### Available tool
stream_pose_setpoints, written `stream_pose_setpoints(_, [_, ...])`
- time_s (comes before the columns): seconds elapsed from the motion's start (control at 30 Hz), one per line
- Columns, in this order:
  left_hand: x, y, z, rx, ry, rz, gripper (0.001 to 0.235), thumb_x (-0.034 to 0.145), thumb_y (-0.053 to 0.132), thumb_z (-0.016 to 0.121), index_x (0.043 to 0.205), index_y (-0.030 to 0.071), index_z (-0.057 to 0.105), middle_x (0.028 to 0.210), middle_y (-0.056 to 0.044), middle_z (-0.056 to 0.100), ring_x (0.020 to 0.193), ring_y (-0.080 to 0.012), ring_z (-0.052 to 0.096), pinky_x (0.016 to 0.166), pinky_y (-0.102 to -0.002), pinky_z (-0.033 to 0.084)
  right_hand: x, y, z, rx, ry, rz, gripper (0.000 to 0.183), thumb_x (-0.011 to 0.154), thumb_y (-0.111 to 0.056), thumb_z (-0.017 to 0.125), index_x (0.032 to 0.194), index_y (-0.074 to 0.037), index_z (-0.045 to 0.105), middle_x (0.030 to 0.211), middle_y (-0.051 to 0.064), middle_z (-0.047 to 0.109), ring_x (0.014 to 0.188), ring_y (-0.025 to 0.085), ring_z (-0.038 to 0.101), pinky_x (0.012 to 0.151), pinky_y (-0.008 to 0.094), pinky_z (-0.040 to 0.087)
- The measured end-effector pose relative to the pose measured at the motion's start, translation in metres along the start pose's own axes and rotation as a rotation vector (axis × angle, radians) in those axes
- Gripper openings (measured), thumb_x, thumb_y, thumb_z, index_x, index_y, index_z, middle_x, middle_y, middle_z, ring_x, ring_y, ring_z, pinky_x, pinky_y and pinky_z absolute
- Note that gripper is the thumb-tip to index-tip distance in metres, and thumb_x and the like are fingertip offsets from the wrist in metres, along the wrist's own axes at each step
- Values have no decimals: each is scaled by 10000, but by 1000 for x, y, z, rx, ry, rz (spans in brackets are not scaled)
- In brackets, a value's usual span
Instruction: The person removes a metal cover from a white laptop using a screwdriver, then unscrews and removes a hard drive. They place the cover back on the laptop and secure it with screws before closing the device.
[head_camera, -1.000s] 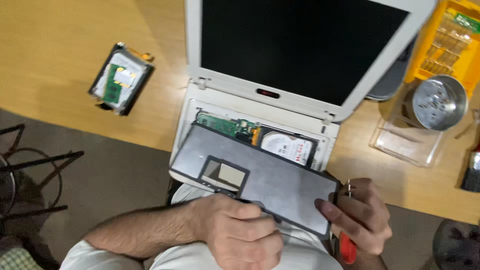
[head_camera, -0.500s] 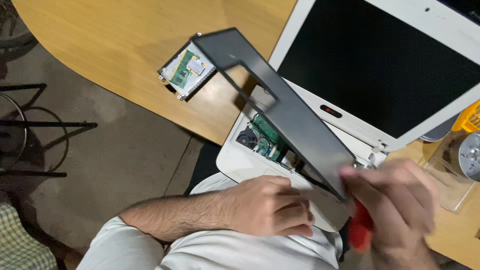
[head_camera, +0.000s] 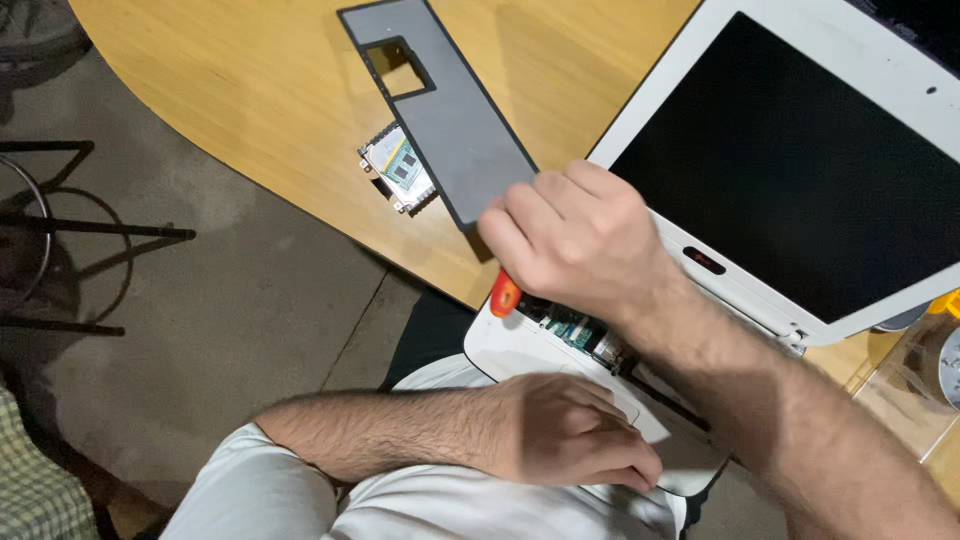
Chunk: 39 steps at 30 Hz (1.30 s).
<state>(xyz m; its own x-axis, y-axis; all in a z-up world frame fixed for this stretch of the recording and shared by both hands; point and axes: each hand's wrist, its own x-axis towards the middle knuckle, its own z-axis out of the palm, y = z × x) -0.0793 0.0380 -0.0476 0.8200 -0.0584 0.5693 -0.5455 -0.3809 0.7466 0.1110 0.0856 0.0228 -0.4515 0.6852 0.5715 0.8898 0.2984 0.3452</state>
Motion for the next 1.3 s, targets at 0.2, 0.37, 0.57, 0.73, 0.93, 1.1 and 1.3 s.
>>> stream_pose_setpoints(0.2, [4, 2, -9, -71, -75, -45, 69, 1268, 191, 783, 1254, 137, 742, 992, -42, 824, 910, -295, 828, 940, -456, 652, -3, -12, 26, 55, -102, 41, 394, 1111, 49, 776, 883, -204, 575, 805, -19, 560, 700, 220, 562, 683, 372, 413])
stream_pose_setpoints(0.37, [8, 6, -22, -170, 54, -19, 131, 1229, 122, 840, 1325, 46, 791, 1238, -93, 882, 1088, -293, 912, 1092, -485, 780, -20, -9, -58, 250, -187, 244, 480, 1324, -393, 914, 955, -173, 699, 864, 0, 641, 750, 229, 625, 700, 388, 501])
stream_pose_setpoints(0.57, [11, 10, -25, -640, 329, -481, 269, 1063, -75, 900, 1294, 43, 830, 1247, -114, 832, 1061, -191, 822, 922, -311, 765, -85, -38, -155, 971, -157, 749, 318, 1213, -192, 575, 1004, -166, 814, 847, -142, 685, 724, 55, 623, 767, 270, 531])
stream_pose_setpoints(0.73, [34, 16, -11, -915, 345, -734, 79, 1166, 10, 774, 1123, -52, 793, 1121, -225, 766, 763, -303, 853, 606, -330, 702, -152, -96, -150, 661, 196, 777, 201, 1133, -29, 876, 1329, -3, 837, 1006, 124, 818, 798, 234, 768, 729, 383, 585])
stream_pose_setpoints(0.93, [64, 29, 14, -722, 247, -744, 157, 1146, 75, 791, 1098, -71, 824, 1154, -194, 740, 727, -243, 823, 596, -313, 764, -184, -119, -162, 359, 271, 879, 94, 1115, -90, 887, 1202, -55, 885, 1033, 78, 841, 786, 236, 745, 724, 403, 570])
stream_pose_setpoints(1.1, [83, 30, 26, -174, 112, -483, 128, 1105, 19, 808, 1197, -42, 874, 1243, -199, 828, 958, -248, 853, 848, -295, 778, -215, -126, -176, 259, 202, 927, 105, 1104, -74, 900, 1205, -64, 877, 1061, 59, 834, 843, 238, 745, 752, 413, 567])
stream_pose_setpoints(1.3, [91, 21, 34, -120, -123, -285, 128, 1137, 98, 798, 1208, 24, 875, 1218, -131, 868, 1034, -223, 887, 880, -311, 768, -277, -102, -208, 158, 155, 1208, 209, 1121, -82, 920, 1266, 56, 862, 954, 132, 795, 788, 217, 724, 707, 345, 574])
